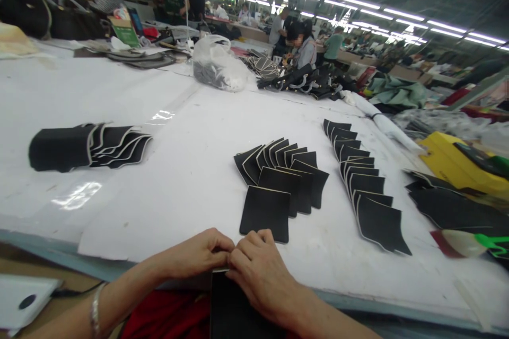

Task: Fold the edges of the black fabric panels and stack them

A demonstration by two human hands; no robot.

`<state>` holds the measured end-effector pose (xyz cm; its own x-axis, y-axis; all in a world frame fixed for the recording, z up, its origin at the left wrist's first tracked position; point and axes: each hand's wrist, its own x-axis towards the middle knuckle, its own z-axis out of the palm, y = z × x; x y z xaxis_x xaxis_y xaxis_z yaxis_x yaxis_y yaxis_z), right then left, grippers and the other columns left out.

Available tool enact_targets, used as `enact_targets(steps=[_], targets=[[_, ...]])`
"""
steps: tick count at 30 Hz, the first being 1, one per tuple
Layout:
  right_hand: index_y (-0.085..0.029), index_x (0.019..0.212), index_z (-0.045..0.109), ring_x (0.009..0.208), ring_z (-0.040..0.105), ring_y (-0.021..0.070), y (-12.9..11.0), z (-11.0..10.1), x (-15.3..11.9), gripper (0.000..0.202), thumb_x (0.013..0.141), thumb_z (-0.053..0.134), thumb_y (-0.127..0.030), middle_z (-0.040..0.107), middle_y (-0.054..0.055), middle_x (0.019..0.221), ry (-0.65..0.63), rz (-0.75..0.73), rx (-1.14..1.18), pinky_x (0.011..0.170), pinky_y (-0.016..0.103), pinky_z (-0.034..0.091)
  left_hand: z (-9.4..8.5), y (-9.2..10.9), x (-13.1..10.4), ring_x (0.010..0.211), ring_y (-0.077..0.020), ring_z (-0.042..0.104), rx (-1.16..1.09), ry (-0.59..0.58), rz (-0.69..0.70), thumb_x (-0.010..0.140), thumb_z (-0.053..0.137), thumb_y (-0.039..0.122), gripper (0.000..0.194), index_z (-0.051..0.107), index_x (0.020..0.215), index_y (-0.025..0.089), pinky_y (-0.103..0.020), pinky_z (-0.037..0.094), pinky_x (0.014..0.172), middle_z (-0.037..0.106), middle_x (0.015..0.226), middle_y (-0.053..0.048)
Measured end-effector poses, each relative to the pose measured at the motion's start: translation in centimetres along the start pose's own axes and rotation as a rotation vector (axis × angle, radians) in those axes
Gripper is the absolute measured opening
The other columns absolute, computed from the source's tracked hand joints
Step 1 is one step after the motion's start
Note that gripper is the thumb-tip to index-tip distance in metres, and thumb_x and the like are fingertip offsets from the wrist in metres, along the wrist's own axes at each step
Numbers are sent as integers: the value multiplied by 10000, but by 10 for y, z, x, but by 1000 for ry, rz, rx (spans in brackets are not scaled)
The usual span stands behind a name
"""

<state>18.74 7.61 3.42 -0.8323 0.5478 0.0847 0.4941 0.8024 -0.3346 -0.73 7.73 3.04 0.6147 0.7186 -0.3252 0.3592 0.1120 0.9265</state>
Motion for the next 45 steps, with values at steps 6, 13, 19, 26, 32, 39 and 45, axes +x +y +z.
enact_targets(steps=[6, 13, 19, 26, 32, 39, 45], targets=[[-218, 956, 519, 900, 483, 197, 8, -8, -8, 185, 858, 675, -219, 620, 3, 943, -16, 96, 141, 797, 368, 270, 2, -2, -3, 579, -102, 296, 83, 114, -63, 761, 468, 208, 190, 563, 608, 148, -210, 222, 505, 342, 580, 48], [-209, 925, 511, 873, 472, 200, 11, -9, -6, 165, 849, 603, -95, 607, 17, 889, -4, 93, 238, 764, 345, 282, 4, 2, 2, 580, -105, 331, 126, 85, -54, 792, 466, 239, 213, 596, 649, 149, -202, 257, 516, 387, 589, 48], [-208, 927, 488, 853, 488, 201, -4, -9, -8, 207, 821, 636, -109, 607, 22, 909, -43, 58, 251, 759, 343, 291, 10, 3, 8, 558, -125, 393, 245, 186, -153, 747, 494, 252, 210, 644, 641, 152, -215, 255, 503, 473, 556, 30], [-214, 967, 511, 852, 492, 213, -7, -14, -14, 172, 857, 637, -173, 629, 18, 904, -41, 42, 176, 746, 358, 274, 7, 5, 8, 575, -142, 443, 272, 225, -180, 743, 494, 237, 203, 654, 643, 163, -227, 277, 523, 531, 566, 15], [-212, 1043, 539, 891, 467, 217, 10, -7, -13, 147, 911, 582, -166, 625, 31, 973, -7, 157, 179, 778, 357, 279, 4, 6, -20, 689, -159, 510, 119, 176, -87, 878, 504, 373, 266, 687, 910, 183, -216, 344, 602, 622, 749, 10], [-217, 1132, 565, 928, 462, 210, 11, -7, -4, 208, 935, 540, -155, 613, 35, 980, -79, 141, 208, 815, 359, 286, 19, -1, -26, 833, -167, 605, 283, 286, -81, 882, 498, 199, 222, 711, 946, 199, -231, 387, 749, 691, 893, -7], [-242, 1074, 610, 873, 438, 194, 14, -9, -3, 170, 984, 471, -203, 576, 26, 910, -120, 91, 143, 748, 343, 289, 23, -1, -23, 825, -156, 594, 335, 270, -34, 926, 449, 175, 260, 706, 931, 214, -235, 380, 749, 668, 864, 1]])
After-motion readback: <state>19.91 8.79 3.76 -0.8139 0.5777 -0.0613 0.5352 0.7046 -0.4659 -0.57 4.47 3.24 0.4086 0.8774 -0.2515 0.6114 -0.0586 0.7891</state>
